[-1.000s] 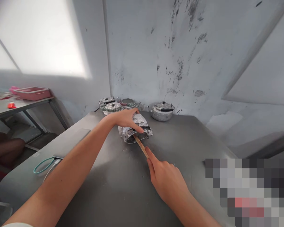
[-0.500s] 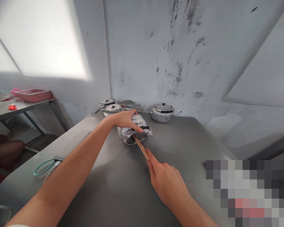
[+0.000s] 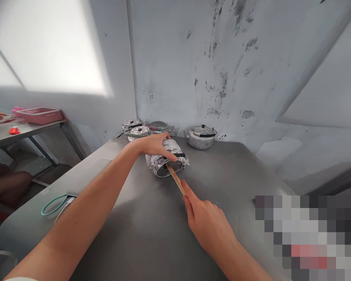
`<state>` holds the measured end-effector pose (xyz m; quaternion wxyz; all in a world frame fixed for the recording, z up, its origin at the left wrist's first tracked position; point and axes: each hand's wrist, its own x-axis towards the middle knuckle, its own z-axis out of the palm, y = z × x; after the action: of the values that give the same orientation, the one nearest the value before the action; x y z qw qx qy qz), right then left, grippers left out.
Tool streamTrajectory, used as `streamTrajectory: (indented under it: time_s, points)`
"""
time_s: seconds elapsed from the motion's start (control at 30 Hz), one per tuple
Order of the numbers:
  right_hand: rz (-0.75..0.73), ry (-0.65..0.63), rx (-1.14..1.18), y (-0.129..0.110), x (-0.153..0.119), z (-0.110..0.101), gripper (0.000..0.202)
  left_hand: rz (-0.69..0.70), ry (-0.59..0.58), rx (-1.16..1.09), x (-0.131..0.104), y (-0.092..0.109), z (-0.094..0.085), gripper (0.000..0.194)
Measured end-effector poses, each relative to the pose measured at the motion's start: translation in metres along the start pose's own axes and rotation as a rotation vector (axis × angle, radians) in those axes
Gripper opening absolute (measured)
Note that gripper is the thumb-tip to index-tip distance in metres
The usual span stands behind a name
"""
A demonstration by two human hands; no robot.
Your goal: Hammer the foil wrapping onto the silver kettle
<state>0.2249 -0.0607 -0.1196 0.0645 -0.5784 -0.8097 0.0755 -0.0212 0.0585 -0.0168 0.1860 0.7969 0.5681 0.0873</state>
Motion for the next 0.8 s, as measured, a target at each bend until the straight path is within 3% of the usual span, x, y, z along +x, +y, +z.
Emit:
streamTrajectory:
  time_s: [0.13, 0.6, 0.8]
  points:
    - [0.013, -0.029, -0.025, 0.0, 0.0014, 0.0031, 0.052, 0.01, 0.007, -0.01, -0.0018, 0.0009, -0.0006, 0.114]
    - [-0.006, 0.095, -0.018, 0.0021, 0.0008, -0.0027, 0.053, 0.012, 0.004, -0.014, -0.0028, 0.0041, -0.0012, 0.112]
    - [0.001, 0.049, -0.035, 0.0042, -0.0005, 0.0023, 0.051, 0.015, -0.011, -0.021, -0.001, 0.001, -0.0013, 0.106]
